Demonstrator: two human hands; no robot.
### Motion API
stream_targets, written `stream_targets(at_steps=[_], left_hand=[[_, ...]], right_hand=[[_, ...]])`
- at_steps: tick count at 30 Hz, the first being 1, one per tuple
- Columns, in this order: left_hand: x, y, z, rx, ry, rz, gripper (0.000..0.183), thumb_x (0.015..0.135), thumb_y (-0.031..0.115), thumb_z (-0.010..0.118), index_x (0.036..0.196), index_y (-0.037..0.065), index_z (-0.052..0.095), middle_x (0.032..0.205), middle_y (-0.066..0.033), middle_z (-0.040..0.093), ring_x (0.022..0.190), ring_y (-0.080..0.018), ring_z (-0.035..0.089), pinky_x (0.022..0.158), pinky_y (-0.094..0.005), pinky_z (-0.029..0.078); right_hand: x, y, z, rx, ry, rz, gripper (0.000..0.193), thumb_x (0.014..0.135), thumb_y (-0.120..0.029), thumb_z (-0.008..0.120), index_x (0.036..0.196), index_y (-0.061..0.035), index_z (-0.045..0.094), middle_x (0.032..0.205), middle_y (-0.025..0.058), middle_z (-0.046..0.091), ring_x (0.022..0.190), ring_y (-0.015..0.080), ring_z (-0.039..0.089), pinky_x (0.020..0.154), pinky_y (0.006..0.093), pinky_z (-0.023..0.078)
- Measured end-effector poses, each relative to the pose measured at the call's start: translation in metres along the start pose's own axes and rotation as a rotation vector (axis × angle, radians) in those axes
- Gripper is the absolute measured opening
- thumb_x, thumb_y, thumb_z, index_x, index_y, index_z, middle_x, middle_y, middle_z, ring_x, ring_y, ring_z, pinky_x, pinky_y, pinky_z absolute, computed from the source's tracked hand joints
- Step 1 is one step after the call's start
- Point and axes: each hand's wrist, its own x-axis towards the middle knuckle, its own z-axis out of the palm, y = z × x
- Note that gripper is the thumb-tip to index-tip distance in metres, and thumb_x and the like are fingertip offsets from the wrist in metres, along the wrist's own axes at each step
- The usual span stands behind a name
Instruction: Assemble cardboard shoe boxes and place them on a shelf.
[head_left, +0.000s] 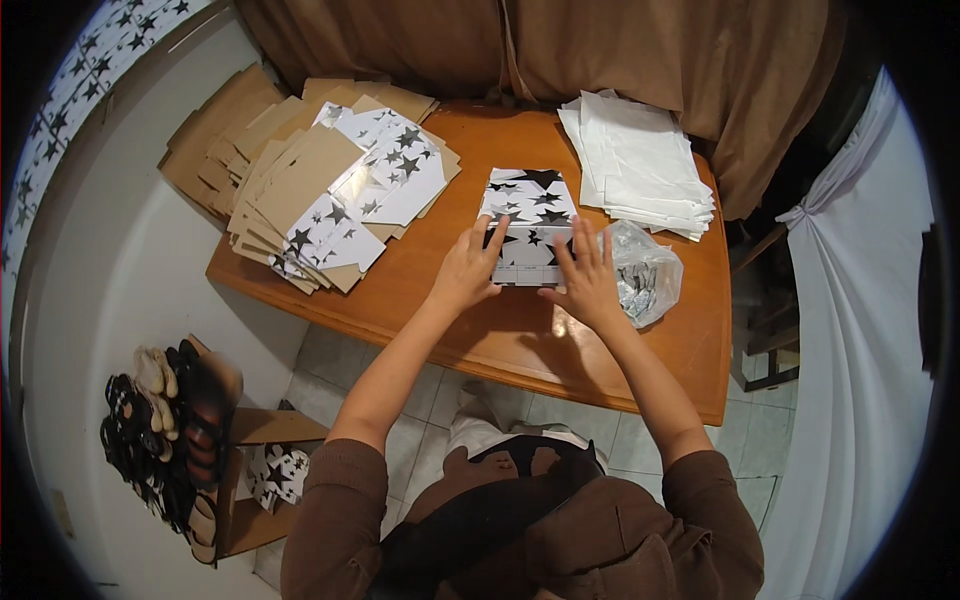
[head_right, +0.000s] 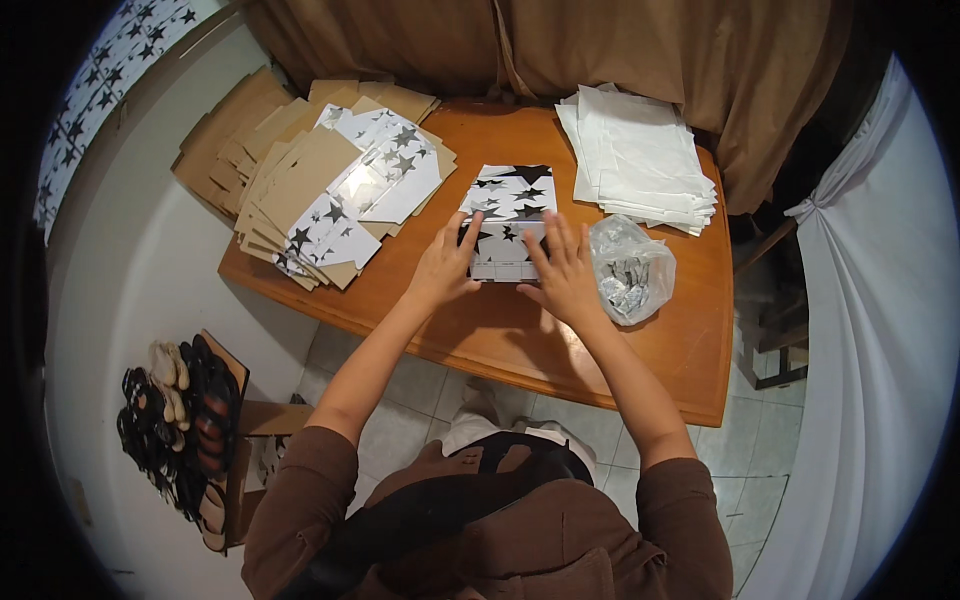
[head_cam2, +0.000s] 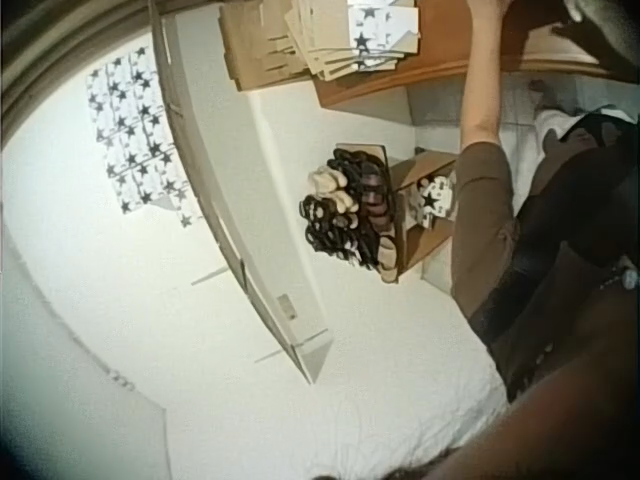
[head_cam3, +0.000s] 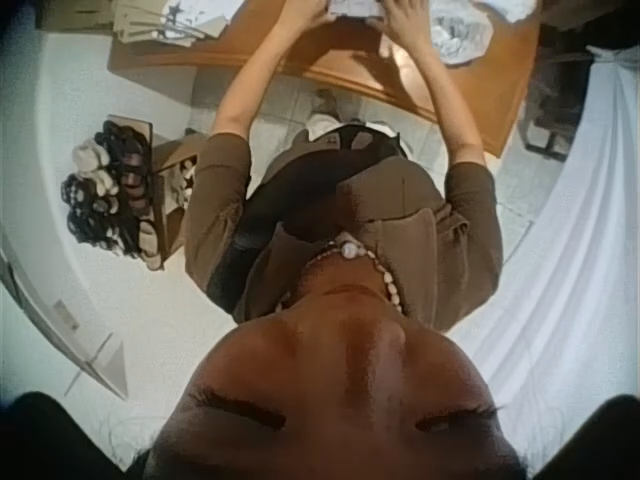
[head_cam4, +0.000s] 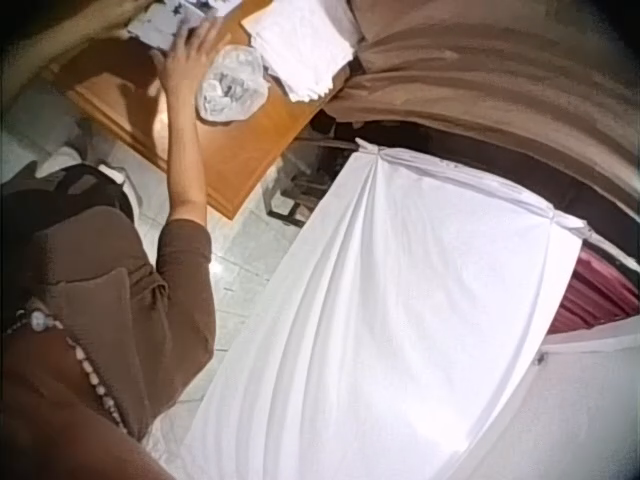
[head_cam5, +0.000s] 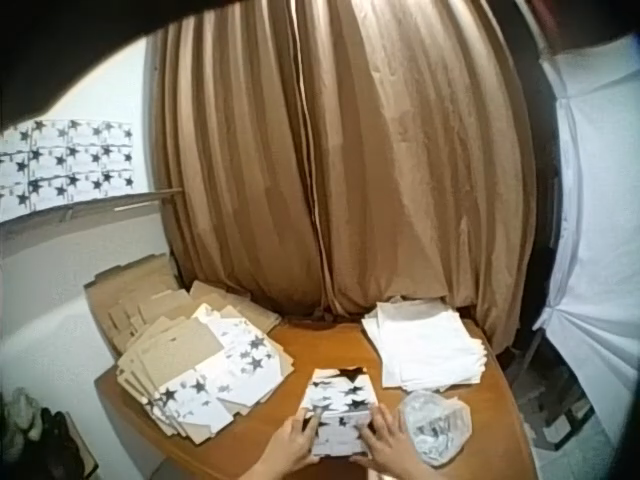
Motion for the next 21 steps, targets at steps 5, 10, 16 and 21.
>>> stream_targets(at_steps=[5,10,16,21], left_hand=[[-0.004,0.016,-0.012,0.279,0.094,0.044,0.109,0.051,0.031,0.083,0.139,0.004,0.025,0.135,-0.0162,0.033,0.131,-0.0341,0.028,0.111,-0.0426,0.022],[-0.022,-0.008,-0.044,0.25,0.139,0.016,0.109,0.047,0.029,0.085,0.135,-0.002,0.028,0.131,-0.0173,0.039,0.127,-0.0325,0.035,0.11,-0.0419,0.025],[-0.037,-0.029,-0.111,0.447,0.304,-0.09,0.107,0.048,0.027,0.084,0.135,-0.002,0.029,0.13,-0.0173,0.039,0.124,-0.0319,0.037,0.107,-0.0413,0.03],[-0.055,-0.052,-0.196,0.795,0.308,-0.224,0.104,0.051,0.032,0.081,0.135,-0.001,0.03,0.13,-0.0146,0.039,0.124,-0.0292,0.037,0.108,-0.0391,0.029]], right_hand=[[0.022,0.001,0.009,-0.294,-0.138,-0.26,0.077,0.07,-0.022,0.066,0.14,-0.0129,0.035,0.138,0.0187,0.034,0.131,0.033,0.03,0.107,0.0565,0.019],[0.062,-0.027,0.016,-0.148,-0.055,-0.411,0.062,0.075,-0.011,0.054,0.135,-0.0058,0.04,0.124,0.0209,0.043,0.118,0.0358,0.04,0.105,0.0512,0.028],[0.139,-0.066,0.018,-0.1,0.164,-0.638,0.053,0.08,-0.013,0.049,0.132,-0.0066,0.044,0.125,0.0209,0.043,0.117,0.0349,0.042,0.101,0.0479,0.033],[0.216,-0.125,0.022,-0.055,0.349,-0.776,0.05,0.082,-0.013,0.047,0.132,-0.0087,0.045,0.126,0.0192,0.043,0.117,0.0336,0.042,0.102,0.0475,0.033]])
